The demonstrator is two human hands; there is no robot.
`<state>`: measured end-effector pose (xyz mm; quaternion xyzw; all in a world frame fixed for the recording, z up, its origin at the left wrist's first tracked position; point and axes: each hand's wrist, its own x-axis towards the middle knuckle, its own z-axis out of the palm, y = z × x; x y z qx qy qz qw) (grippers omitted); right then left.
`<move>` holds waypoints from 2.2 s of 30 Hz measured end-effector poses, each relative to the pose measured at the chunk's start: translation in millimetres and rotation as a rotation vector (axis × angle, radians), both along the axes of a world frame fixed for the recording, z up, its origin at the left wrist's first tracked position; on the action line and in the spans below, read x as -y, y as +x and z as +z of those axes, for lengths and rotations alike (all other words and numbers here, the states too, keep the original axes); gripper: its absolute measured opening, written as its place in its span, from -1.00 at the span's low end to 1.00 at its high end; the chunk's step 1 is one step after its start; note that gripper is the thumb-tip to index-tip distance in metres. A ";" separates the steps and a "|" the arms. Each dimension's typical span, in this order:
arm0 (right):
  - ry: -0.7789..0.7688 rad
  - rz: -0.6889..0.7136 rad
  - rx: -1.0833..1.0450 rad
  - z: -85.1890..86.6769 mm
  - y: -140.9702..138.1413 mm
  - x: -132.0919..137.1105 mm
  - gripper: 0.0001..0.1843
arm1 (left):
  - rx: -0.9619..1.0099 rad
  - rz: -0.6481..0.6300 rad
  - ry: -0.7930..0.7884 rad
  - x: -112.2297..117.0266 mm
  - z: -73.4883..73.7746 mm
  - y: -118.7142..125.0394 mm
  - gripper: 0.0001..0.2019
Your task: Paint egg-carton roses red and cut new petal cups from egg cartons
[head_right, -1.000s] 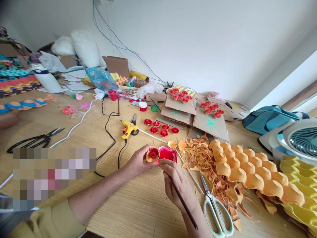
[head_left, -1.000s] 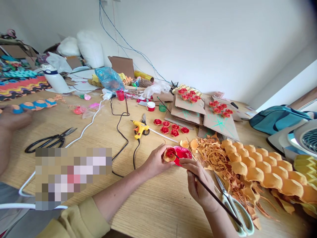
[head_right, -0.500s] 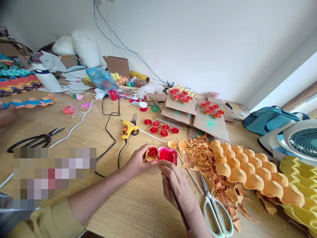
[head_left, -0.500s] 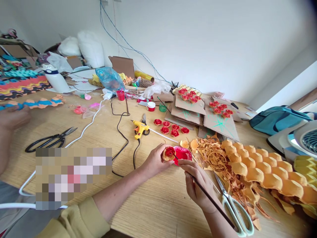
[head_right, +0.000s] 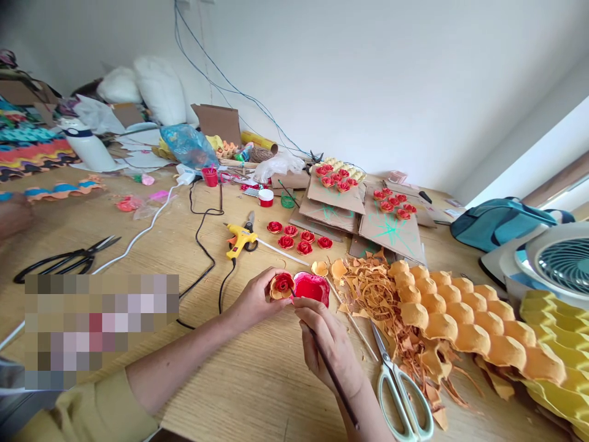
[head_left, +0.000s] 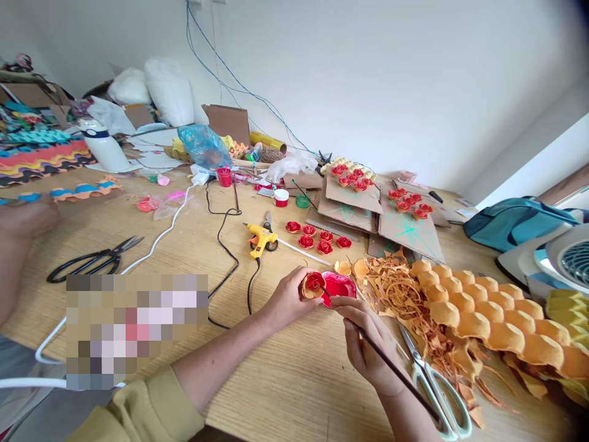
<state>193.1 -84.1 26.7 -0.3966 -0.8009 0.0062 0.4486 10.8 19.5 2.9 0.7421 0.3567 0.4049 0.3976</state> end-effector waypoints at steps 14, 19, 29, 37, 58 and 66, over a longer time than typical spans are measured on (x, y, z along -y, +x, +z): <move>0.075 -0.267 -0.006 6.1 15.6 -6.4 -0.83 | 0.039 0.021 -0.067 -1.8 1.7 -0.5 -0.64; 0.060 -0.381 0.054 1.9 18.5 -10.2 -0.89 | 0.088 -0.005 -0.150 -5.7 3.1 -2.1 -0.65; 0.007 -0.424 0.021 -3.2 20.8 -13.0 -0.85 | 0.096 -0.014 -0.149 -4.8 2.9 -2.0 -0.61; 0.009 -0.397 -0.248 0.4 21.0 -5.0 -0.84 | 0.054 0.011 -0.088 -3.2 0.4 -1.4 -0.62; 0.016 -0.011 0.019 5.5 7.1 -0.6 -0.64 | -0.007 -0.008 -0.054 2.5 2.7 0.5 -0.66; 0.051 -0.057 -0.044 12.6 3.4 -1.2 -0.67 | -0.020 -0.018 -0.067 3.5 7.1 0.2 -0.65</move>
